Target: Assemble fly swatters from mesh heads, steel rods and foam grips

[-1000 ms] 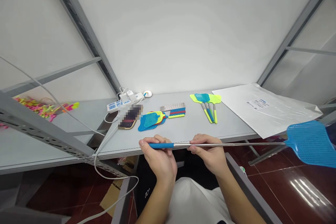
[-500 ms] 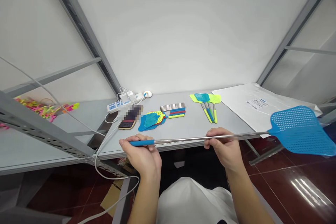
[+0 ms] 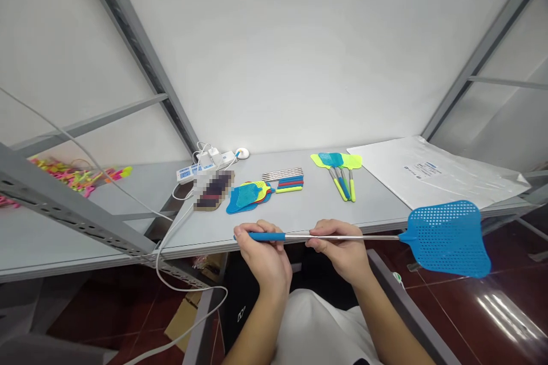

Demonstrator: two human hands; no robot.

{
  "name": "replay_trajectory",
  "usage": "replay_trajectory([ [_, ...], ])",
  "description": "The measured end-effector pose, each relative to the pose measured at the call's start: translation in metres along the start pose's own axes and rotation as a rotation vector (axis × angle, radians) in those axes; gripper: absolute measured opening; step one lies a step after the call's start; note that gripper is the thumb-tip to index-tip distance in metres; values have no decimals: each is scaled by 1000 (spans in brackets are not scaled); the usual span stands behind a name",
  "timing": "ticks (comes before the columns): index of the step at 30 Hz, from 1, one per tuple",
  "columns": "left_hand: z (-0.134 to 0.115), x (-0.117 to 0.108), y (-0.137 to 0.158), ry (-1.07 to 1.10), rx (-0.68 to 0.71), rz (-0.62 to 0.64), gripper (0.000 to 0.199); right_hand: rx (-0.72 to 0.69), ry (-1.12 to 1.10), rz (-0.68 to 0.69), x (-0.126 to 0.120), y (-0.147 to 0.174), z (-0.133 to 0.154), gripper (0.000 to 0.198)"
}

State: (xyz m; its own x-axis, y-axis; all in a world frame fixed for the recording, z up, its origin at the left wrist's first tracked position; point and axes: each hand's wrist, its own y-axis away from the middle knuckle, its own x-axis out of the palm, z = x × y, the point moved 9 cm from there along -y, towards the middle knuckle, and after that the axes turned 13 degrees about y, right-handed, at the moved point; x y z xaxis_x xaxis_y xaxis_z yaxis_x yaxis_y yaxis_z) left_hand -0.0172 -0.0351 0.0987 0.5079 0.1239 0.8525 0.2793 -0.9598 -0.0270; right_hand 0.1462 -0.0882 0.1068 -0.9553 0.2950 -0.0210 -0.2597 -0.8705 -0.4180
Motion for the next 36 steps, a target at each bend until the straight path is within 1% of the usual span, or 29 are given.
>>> replay_trajectory([
  [3,-3,-5,-10,-12,9,-2,36,56,61,72,4,0,-4,16],
  [6,-15,-10,-23,-11,46,-32,35,135,2,143,2,-1,-7,19],
  [8,-23,-11,-28,-10,77,-55,36,130,-19,112,-6,-2,-4,17],
  [10,-28,-11,-29,-8,90,-70,36,80,-13,65,-14,-4,3,13],
  [12,-27,-11,-25,6,80,-79,37,30,-13,42,-16,-4,8,12],
  [15,-15,-9,-14,43,32,-66,37,-2,-2,49,-5,-1,7,15],
  [18,4,-2,0,53,-49,6,40,-4,-10,73,10,3,-1,19],
  [20,10,1,6,38,-60,50,41,15,-38,69,15,4,-6,20],
  [24,4,4,7,-6,-9,86,38,86,-110,82,19,3,-12,18],
  [28,-7,1,-2,-23,17,68,36,130,-166,114,17,4,-13,19],
  [30,-13,-2,-9,-11,35,43,37,123,-219,73,9,3,-14,14],
  [32,-18,-6,-16,11,49,9,37,100,-296,0,-2,1,-16,11],
  [34,-23,-9,-22,30,60,-17,34,77,-374,-62,-11,-1,-17,21],
  [36,-27,-10,-26,46,69,-24,28,80,-405,-127,-17,-3,-18,30],
])
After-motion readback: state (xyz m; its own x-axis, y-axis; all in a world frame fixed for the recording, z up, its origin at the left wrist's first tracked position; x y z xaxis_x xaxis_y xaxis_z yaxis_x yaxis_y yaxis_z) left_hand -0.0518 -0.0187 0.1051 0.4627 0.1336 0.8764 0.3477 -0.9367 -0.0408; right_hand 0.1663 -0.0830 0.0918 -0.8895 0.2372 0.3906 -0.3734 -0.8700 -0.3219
